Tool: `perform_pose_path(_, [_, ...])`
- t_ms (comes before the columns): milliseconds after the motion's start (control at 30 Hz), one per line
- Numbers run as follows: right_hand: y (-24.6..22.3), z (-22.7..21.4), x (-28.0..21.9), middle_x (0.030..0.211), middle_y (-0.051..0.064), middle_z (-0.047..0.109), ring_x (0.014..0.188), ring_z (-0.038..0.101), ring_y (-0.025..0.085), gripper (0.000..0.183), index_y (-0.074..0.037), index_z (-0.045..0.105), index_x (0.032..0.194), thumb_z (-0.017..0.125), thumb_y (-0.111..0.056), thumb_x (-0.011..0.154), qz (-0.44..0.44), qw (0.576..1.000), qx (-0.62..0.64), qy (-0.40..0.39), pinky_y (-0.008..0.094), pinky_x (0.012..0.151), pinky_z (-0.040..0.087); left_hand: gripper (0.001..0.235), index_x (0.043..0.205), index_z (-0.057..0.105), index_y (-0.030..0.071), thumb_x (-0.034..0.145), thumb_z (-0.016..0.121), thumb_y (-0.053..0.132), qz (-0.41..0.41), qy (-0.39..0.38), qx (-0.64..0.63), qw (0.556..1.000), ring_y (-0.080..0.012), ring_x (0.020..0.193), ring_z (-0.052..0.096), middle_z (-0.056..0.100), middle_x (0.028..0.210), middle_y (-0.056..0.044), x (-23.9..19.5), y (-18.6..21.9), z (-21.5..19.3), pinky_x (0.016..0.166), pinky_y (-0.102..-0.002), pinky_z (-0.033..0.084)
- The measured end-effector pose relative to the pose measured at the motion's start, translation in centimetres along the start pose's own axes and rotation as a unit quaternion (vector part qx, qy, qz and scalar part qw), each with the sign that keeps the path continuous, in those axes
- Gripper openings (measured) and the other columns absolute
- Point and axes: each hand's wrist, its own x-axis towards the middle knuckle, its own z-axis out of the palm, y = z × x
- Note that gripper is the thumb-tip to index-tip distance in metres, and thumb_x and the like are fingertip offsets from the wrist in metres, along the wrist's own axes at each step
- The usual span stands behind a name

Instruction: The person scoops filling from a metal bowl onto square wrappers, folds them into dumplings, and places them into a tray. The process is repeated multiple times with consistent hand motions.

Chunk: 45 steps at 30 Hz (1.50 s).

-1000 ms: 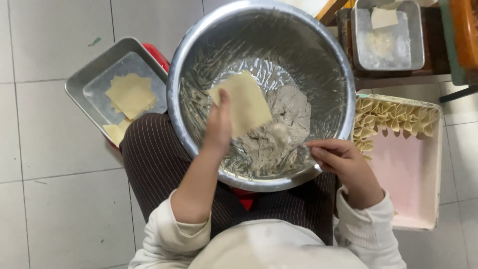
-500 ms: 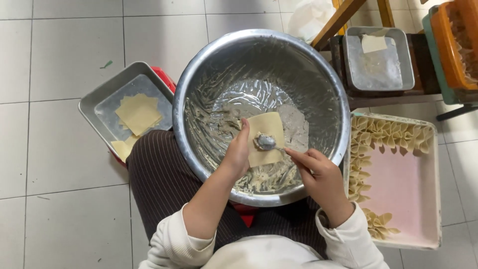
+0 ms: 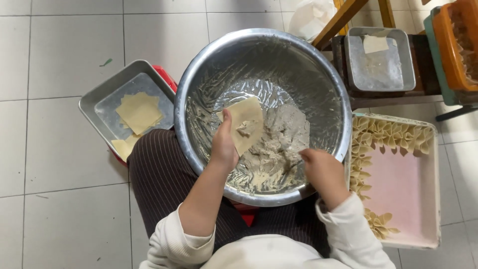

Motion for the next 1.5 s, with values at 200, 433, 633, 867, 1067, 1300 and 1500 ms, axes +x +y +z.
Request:
perform_pose_path(200, [2.9, 5.5, 3.1, 0.087, 0.007, 0.074, 0.086, 0.072, 0.027, 0.022, -0.023, 0.082, 0.089, 0.065, -0.010, 0.084, -0.091, 0.972, -0.213, 0.049, 0.038, 0.074, 0.050, 0.060, 0.140, 0.057, 0.008, 0.103, 0.043, 0.053, -0.053, -0.029, -0.099, 0.993, -0.0442, 0.121, 0.063, 0.063, 0.135, -0.025, -1.9, 1.0, 2.7, 0.102, -0.062, 0.050])
perform_pose_path(433, [-4.0, -0.9, -1.6, 0.148, 0.025, 0.041, 0.132, 0.040, 0.043, 0.080, -0.007, 0.042, 0.157, 0.080, -0.027, 0.090, -0.236, 0.916, 0.116, 0.301, 0.052, 0.106, 0.030, 0.058, 0.140, 0.058, 0.009, 0.101, 0.048, 0.051, -0.092, -0.061, -0.138, 0.984, -0.0465, 0.123, 0.060, 0.062, 0.138, -0.024, -1.0, -1.1, 2.4, 0.102, -0.064, 0.049])
perform_pose_path(633, [-4.5, -2.5, -2.4, 0.132, 0.010, 0.062, 0.134, 0.049, 0.037, 0.021, -0.018, 0.079, 0.097, 0.085, -0.005, 0.081, -0.360, 0.825, 0.196, 0.389, 0.049, 0.112, 0.036, 0.057, 0.135, 0.058, 0.001, 0.099, 0.058, 0.044, -0.148, -0.121, -0.109, 0.975, -0.0431, 0.115, 0.065, 0.064, 0.131, -0.026, -1.8, -2.5, 2.9, 0.094, -0.057, 0.057])
perform_pose_path(867, [-3.8, -2.5, -2.2, 0.092, 0.002, 0.074, 0.098, 0.070, 0.025, 0.016, -0.010, 0.074, 0.088, 0.084, 0.002, 0.082, -0.291, 0.841, 0.311, 0.335, 0.036, 0.096, 0.047, 0.058, 0.129, 0.052, -0.014, 0.103, 0.052, 0.038, -0.136, -0.247, 0.043, 0.959, -0.0489, 0.112, 0.064, 0.063, 0.124, -0.035, -3.0, -1.6, 3.6, 0.092, -0.051, 0.060])
perform_pose_path(1067, [-4.6, -1.8, -2.6, 0.084, 0.009, 0.068, 0.075, 0.062, 0.022, 0.019, -0.005, 0.065, 0.087, 0.080, 0.006, 0.089, -0.249, 0.807, 0.335, 0.418, 0.028, 0.057, 0.050, 0.064, 0.152, 0.033, 0.001, 0.105, 0.040, 0.042, -0.003, -0.254, 0.022, 0.967, -0.0473, 0.134, 0.046, 0.040, 0.149, -0.032, -4.1, -3.0, 5.2, 0.112, -0.054, 0.044])
perform_pose_path(1300, [-5.3, -1.8, -3.1, 0.085, 0.014, 0.066, 0.076, 0.065, 0.023, 0.023, -0.001, 0.058, 0.086, 0.078, 0.011, 0.089, -0.252, 0.755, 0.422, 0.434, 0.025, 0.055, 0.048, 0.038, 0.126, 0.059, -0.005, 0.089, 0.067, -0.008, 0.187, -0.305, 0.076, 0.931, -0.0334, 0.141, 0.048, 0.055, 0.146, -0.021, -5.7, -3.3, 6.3, 0.117, -0.044, 0.043])
perform_pose_path(1500, [-5.0, -1.8, -3.5, 0.088, 0.015, 0.066, 0.084, 0.068, 0.024, 0.020, 0.001, 0.055, 0.094, 0.074, 0.007, 0.093, -0.256, 0.735, 0.508, 0.369, 0.034, 0.075, 0.060, 0.027, 0.110, 0.067, -0.008, 0.084, 0.074, -0.010, 0.071, -0.259, -0.019, 0.963, -0.0189, 0.099, 0.071, 0.072, 0.104, -0.013, -3.4, -5.1, 4.3, 0.094, -0.035, 0.061])
